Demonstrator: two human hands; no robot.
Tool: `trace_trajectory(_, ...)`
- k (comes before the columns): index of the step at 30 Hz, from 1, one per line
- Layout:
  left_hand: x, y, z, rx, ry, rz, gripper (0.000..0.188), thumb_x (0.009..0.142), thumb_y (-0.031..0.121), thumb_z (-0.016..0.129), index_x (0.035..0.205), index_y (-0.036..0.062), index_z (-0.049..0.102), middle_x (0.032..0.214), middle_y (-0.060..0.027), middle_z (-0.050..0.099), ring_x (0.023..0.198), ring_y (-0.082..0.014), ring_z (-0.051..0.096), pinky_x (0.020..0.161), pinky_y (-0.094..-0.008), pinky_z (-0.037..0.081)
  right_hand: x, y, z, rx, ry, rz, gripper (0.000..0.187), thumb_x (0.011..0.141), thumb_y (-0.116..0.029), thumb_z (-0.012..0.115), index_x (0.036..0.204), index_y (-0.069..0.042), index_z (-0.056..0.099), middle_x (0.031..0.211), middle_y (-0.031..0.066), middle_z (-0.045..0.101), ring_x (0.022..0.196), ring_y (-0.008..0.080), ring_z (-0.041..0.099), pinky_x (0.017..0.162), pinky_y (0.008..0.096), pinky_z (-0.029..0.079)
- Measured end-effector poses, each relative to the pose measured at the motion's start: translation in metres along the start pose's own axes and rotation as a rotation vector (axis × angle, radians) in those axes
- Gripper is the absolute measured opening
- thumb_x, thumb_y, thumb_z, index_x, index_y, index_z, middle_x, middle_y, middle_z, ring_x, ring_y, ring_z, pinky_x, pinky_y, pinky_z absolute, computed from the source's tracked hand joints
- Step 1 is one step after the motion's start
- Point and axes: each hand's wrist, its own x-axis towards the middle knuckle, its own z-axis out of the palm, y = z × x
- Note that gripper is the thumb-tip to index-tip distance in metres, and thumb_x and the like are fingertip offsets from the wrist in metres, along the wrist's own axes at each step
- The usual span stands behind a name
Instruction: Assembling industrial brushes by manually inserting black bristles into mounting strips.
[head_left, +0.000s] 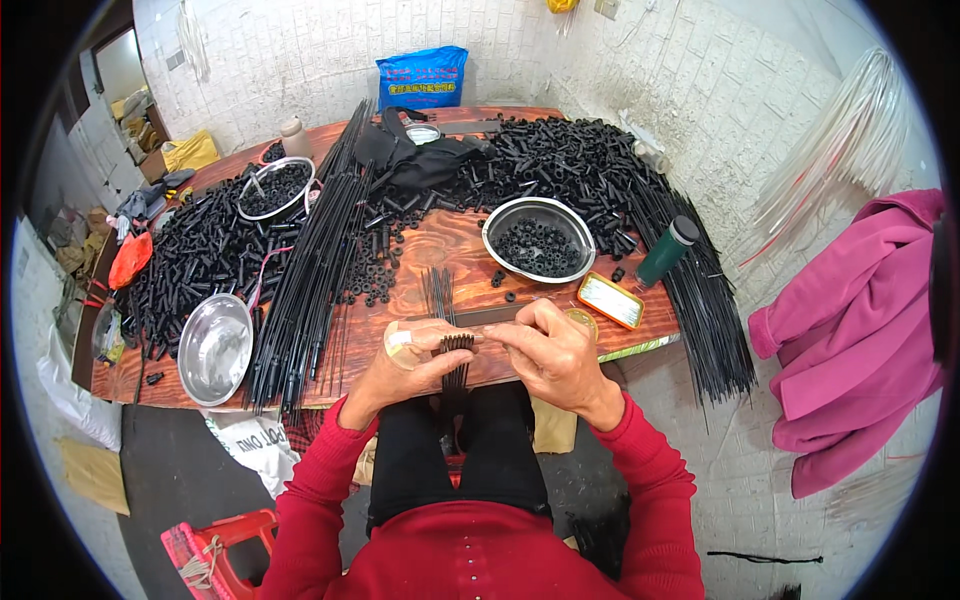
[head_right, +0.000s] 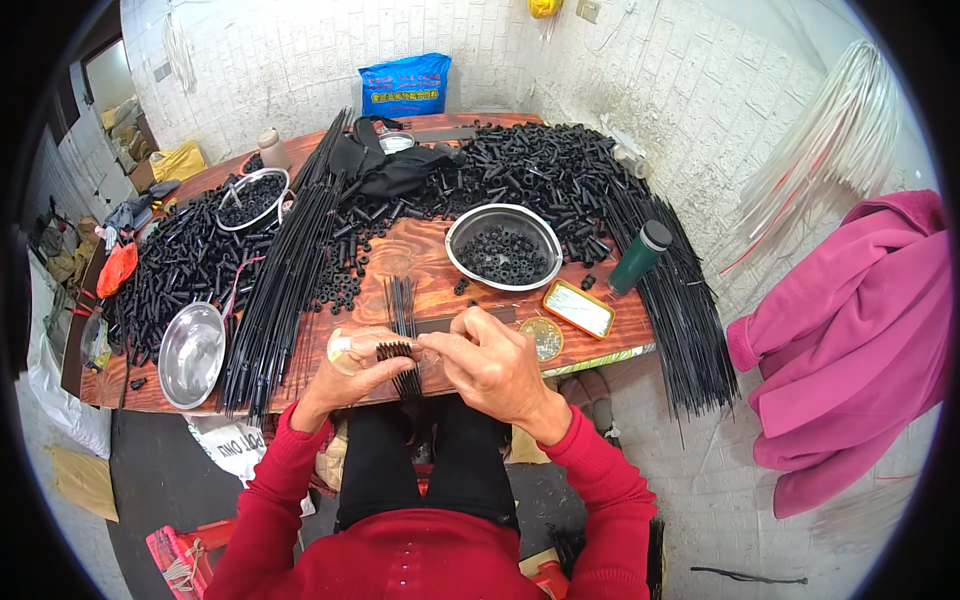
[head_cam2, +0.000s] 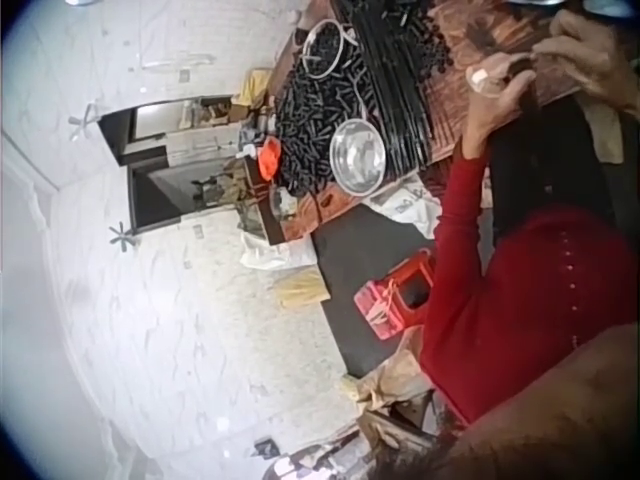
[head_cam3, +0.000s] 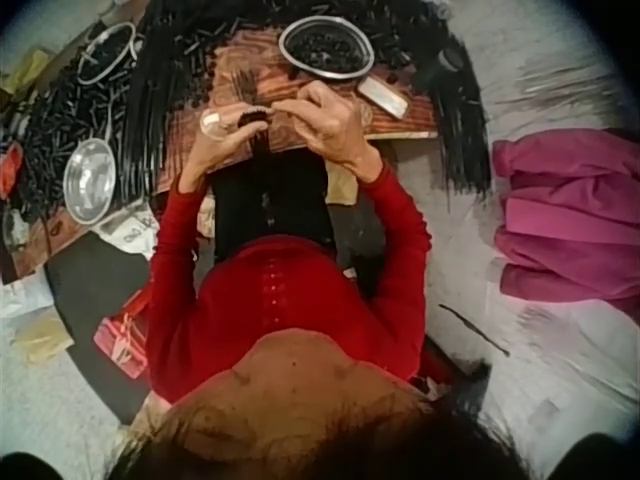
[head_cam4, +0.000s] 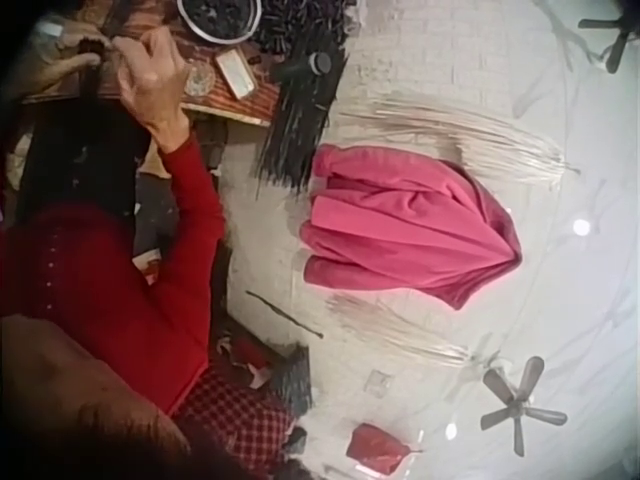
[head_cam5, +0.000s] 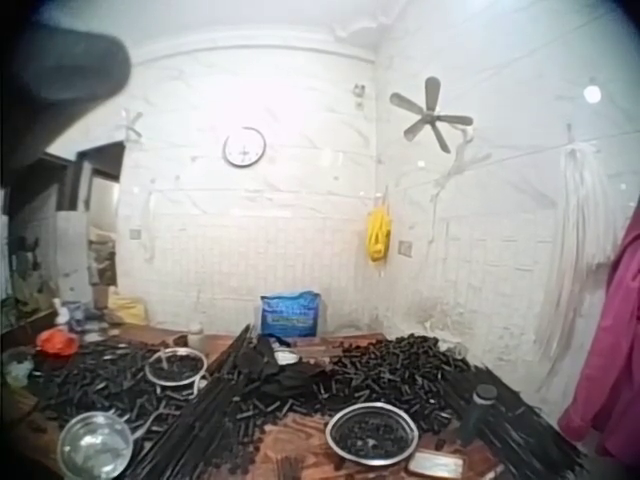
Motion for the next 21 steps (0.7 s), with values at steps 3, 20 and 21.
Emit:
trace_trajectory(3,0.000,0.002,0.000,0.004,0.005,-0.007,0.022,0.087,0.009,0.078,0.108,0.0023,0.077,0.094,-0.0095,0.078,0.085,-0.0211,0.074,0.075,-0.0321,0.057,0.000,-0.005,-0.003,-0.048,-0.009,-0.011,0.040,0.072,0.007,0.070,0.107,-0.010,0.079,0.080,0.0058,0.057,0.066,0.0190,0.059,0.056,0.0317,0.048)
trace_trajectory(20,0.004,0.005,0.003,-0.044,0.031,0.053,0.020,0.085,0.008,0.079,0.104,-0.0002,0.076,0.091,-0.0109,0.077,0.081,-0.0225,0.074,0.073,-0.0329,0.057,-0.002,0.001,-0.005,0.350,-0.190,0.303,0.032,0.084,0.006,0.064,0.111,-0.005,0.077,0.084,0.0054,0.061,0.076,0.0150,0.055,0.065,0.0293,0.043)
trace_trajectory(21,0.005,0.004,0.003,-0.014,0.034,0.084,0.022,0.087,0.008,0.078,0.106,-0.0003,0.075,0.089,-0.0107,0.075,0.078,-0.0217,0.072,0.069,-0.0324,0.055,-0.002,0.001,-0.004,0.350,-0.190,0.304,0.032,0.084,0.006,0.064,0.111,-0.005,0.077,0.084,0.0054,0.061,0.076,0.0150,0.055,0.065,0.0293,0.043)
